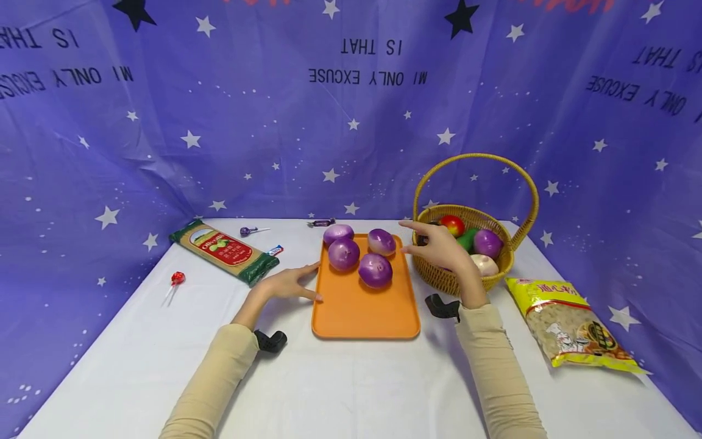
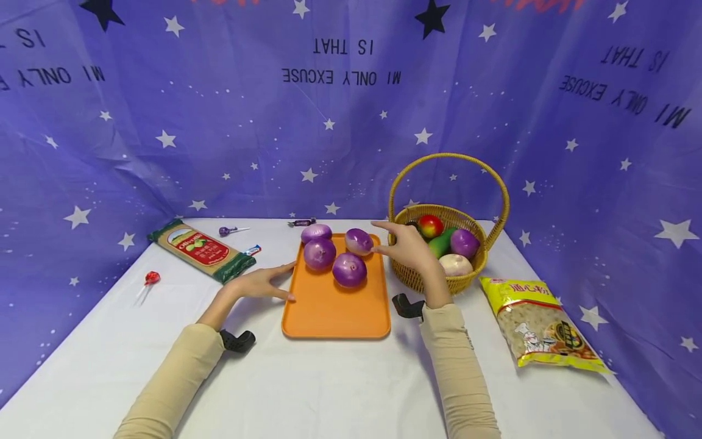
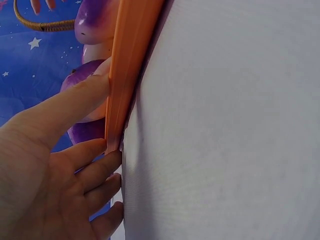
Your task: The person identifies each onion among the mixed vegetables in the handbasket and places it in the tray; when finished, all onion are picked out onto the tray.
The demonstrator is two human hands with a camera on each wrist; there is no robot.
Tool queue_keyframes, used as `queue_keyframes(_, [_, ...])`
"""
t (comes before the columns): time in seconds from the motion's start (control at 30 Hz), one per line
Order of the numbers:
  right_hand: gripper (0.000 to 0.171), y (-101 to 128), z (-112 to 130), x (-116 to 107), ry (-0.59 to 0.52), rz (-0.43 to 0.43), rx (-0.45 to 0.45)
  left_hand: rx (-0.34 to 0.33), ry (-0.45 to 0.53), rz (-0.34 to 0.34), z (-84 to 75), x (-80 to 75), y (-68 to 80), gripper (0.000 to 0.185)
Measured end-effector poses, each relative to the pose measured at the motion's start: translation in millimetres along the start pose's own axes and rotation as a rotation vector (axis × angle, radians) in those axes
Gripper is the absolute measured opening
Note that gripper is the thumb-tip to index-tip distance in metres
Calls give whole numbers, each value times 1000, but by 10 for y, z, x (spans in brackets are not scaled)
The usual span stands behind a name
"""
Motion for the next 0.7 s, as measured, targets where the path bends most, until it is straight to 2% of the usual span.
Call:
queue_keyframes(0.17, [58,119,-94,-157,-1,-6,22,-7,-9,-3,-10,-10,1,96])
queue_keyframes(0.43, [57,319,-272,-192,95,74,55,-1,-7,3,-20,-18,8,96])
queue_keyframes(0.7, [48,458,-368,-248,108,137,62,-6,-1,6,-19,3,-5,96])
Point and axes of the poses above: each hand's wrist, its own y-axis away from the middle knuckle, its own x-axis out of the palm, z = x × y, the point moved 5 cm from there along -y, towards the middle knuckle, and after that the axes turned 12 degrees about -x, right-handed, at the moved point
